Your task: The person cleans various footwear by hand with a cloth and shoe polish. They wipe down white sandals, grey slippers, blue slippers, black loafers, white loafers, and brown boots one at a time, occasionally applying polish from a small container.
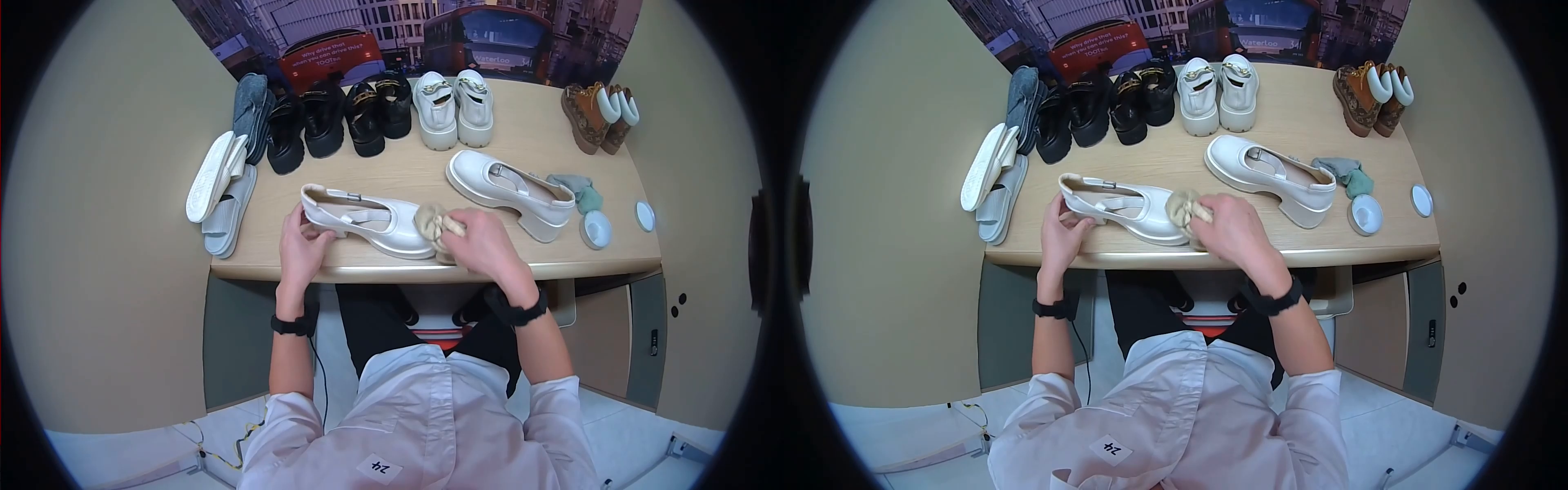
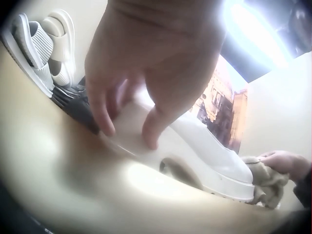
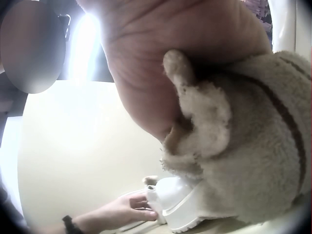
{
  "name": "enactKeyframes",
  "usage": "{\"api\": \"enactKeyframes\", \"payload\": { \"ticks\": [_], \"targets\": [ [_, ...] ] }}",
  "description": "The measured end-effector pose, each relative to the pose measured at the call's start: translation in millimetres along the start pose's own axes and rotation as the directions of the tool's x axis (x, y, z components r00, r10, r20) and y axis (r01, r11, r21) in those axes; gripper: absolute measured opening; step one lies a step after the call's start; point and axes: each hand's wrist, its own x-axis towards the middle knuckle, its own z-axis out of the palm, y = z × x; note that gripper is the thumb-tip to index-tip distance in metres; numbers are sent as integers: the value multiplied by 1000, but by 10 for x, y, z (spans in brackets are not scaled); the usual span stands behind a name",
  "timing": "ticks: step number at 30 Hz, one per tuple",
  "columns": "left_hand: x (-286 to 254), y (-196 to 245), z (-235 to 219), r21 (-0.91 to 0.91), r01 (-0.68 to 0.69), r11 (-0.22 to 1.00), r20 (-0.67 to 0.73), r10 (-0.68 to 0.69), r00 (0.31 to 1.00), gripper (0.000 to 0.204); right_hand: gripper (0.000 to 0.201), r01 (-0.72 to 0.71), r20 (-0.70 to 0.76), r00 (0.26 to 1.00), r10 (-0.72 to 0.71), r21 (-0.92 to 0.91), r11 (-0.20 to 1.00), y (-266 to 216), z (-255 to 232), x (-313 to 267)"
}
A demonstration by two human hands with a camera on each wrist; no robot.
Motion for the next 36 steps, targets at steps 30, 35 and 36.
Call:
{"api": "enactKeyframes", "payload": {
  "ticks": [30,35,36],
  "targets": [
    [-926,409,1126,571,-305,762,53,336,940,131,44,600,-123,790,-601,-53,799,-22,579,-187],
    [-859,676,908,226,-16,974,38,7,999,124,45,485,-157,854,-497,-110,868,193,518,135],
    [-852,686,885,237,-8,972,46,-3,999,123,46,474,-168,854,-492,-136,870,261,521,234]
  ]
}}
